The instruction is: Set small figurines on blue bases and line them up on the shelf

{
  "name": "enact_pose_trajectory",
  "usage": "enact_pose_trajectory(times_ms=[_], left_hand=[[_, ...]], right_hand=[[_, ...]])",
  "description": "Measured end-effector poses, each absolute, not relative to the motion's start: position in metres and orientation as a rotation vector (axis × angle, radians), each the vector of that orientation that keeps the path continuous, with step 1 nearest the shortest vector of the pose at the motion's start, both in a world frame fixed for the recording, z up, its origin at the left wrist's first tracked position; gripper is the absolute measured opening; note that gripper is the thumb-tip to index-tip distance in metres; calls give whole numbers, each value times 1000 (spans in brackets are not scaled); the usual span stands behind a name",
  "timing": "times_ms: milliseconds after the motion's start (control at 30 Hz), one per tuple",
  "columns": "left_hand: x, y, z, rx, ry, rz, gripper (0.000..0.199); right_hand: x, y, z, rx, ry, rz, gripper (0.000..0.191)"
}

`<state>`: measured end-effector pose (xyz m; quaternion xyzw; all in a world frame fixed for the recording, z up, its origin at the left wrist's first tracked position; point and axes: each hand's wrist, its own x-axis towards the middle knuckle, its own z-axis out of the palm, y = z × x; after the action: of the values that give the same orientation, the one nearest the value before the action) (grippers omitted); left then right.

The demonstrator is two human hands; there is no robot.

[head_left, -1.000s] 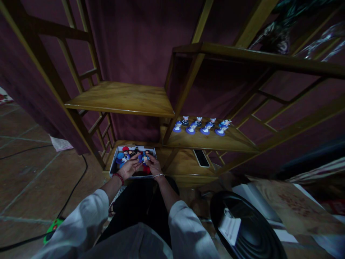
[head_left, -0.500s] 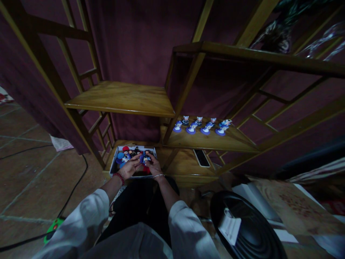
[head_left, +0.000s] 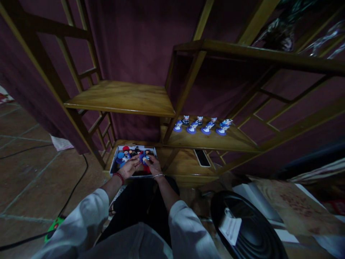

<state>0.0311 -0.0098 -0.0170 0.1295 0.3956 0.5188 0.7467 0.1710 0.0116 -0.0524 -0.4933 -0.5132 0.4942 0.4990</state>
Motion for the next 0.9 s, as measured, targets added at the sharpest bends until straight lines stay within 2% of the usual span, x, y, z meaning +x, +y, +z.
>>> enact_pose_trajectory(times_ms=[433, 900], left_hand=[[31, -10, -19, 322, 848, 1133, 22], [31, -9, -23, 298, 879, 1142, 18]], right_hand=[[172, 9, -50, -1203, -1253, 1164, 35], [168, 5, -44, -1175, -1197, 1134, 27]])
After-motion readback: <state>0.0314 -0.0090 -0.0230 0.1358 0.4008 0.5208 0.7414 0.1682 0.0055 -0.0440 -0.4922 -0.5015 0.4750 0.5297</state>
